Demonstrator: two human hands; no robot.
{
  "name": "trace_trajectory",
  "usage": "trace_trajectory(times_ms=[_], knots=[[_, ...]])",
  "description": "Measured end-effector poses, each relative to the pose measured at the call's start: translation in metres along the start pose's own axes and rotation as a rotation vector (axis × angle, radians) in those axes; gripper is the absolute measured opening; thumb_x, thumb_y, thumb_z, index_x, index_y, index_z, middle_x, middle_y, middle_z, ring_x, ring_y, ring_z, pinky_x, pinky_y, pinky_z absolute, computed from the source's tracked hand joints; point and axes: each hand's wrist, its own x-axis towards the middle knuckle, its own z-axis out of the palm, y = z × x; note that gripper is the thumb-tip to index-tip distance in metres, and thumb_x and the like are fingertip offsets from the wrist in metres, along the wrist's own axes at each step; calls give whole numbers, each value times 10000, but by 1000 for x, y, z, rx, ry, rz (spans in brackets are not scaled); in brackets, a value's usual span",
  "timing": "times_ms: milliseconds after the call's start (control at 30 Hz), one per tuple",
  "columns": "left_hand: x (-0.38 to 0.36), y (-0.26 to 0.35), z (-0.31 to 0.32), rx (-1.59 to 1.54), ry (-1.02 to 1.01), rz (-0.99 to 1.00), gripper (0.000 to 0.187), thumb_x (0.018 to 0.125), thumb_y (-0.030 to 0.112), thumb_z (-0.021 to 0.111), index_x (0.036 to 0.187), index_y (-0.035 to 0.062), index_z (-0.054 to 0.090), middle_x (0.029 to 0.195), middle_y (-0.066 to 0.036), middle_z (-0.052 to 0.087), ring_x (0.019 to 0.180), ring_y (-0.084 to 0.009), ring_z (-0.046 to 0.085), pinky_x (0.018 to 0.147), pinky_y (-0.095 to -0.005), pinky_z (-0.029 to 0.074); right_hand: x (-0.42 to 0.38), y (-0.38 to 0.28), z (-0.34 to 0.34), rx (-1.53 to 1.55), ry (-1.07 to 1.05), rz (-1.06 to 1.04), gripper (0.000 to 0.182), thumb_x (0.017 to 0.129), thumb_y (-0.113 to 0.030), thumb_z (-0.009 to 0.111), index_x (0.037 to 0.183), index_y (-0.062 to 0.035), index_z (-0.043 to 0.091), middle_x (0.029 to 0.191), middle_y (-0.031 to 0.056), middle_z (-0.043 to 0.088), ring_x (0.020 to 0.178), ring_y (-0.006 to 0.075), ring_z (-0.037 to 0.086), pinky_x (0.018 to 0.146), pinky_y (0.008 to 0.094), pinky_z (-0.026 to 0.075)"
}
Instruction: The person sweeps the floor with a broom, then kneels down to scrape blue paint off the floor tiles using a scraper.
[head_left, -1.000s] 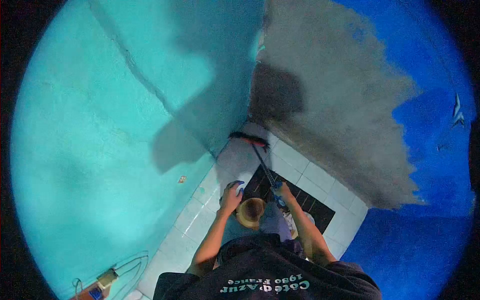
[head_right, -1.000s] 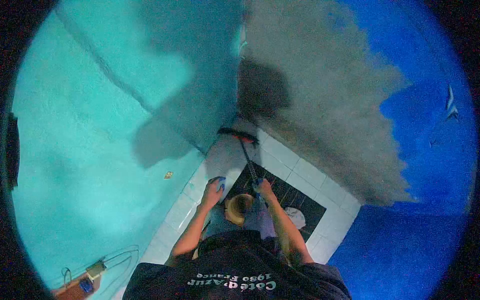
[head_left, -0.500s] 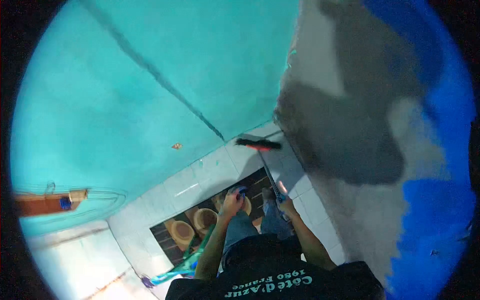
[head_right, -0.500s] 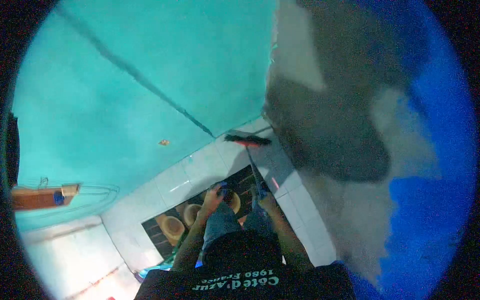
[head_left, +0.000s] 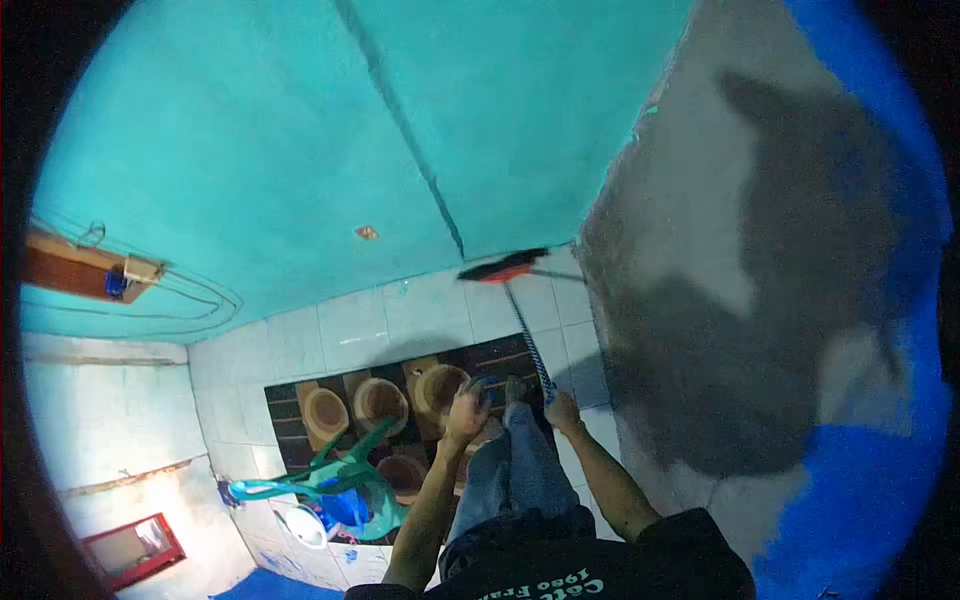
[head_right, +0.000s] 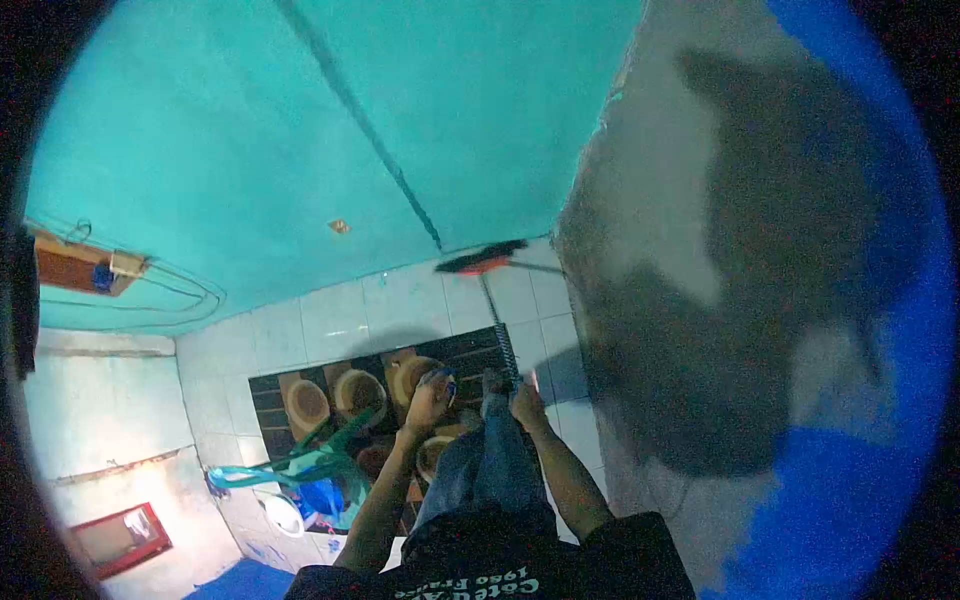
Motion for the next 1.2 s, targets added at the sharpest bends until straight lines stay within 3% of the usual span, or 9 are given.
trace_trajectory(times_ms=[167,233,433,667,733,767,833,933,1200], knots=[[-30,1,36,-55,19,-106,332,798,60,565,1122,-6,569,1137,-244,569,1038,-442,525,906,-478,423,-67,-3,-29,29,-46,98,456,848,-222,627,1202,29,488,1135,234,569,1002,396,582,844,467,489],[-48,-8,53,-122,-28,-137,345,796,72,573,1132,-6,574,1163,-267,556,1077,-449,514,916,-490,422,-73,15,-11,433,-146,198,441,850,-260,632,1155,30,503,1110,237,573,957,413,591,800,470,499],[-63,-11,101,-34,11,-278,403,798,110,591,1182,-1,542,1190,-267,542,1102,-459,499,931,-490,429,-19,32,-18,99,307,38,237,814,-185,626,931,19,597,840,233,639,833,393,635,727,478,493],[-51,-43,190,-38,99,-287,404,805,113,594,1183,-19,535,1183,-268,541,1115,-454,484,954,-475,414,28,72,24,252,115,55,437,851,-208,640,1204,20,520,1047,214,607,913,355,616,780,427,505],[-49,-37,210,-43,136,-289,397,809,102,587,1181,-24,534,1185,-264,541,1117,-451,483,957,-471,413,4,100,-2,616,36,-8,358,785,-87,682,1096,52,573,920,123,660,819,188,634,725,327,514],[-44,-33,214,-44,178,-282,389,813,92,581,1179,-30,533,1187,-260,542,1119,-448,483,960,-466,412,11,152,31,311,193,-199,335,803,-92,686,1088,45,575,865,79,649,782,137,606,702,303,497],[-38,-23,216,-58,158,-264,393,814,88,578,1187,-27,529,1193,-260,538,1125,-444,480,964,-465,410,0,208,50,244,307,-180,309,809,-95,682,1074,29,580,804,78,636,732,153,603,675,305,485],[-31,-1,212,-114,136,-282,407,813,81,573,1204,-19,520,1205,-256,531,1128,-435,479,976,-460,401,-37,127,-34,247,203,59,288,809,-91,674,1050,36,580,788,113,629,737,187,621,674,317,484],[-31,-19,220,-102,154,-299,425,807,107,577,1210,-13,521,1229,-255,518,1167,-425,450,1010,-453,369,-2,98,44,331,129,-78,416,781,-169,691,1122,35,566,901,190,649,835,286,646,733,385,496]])
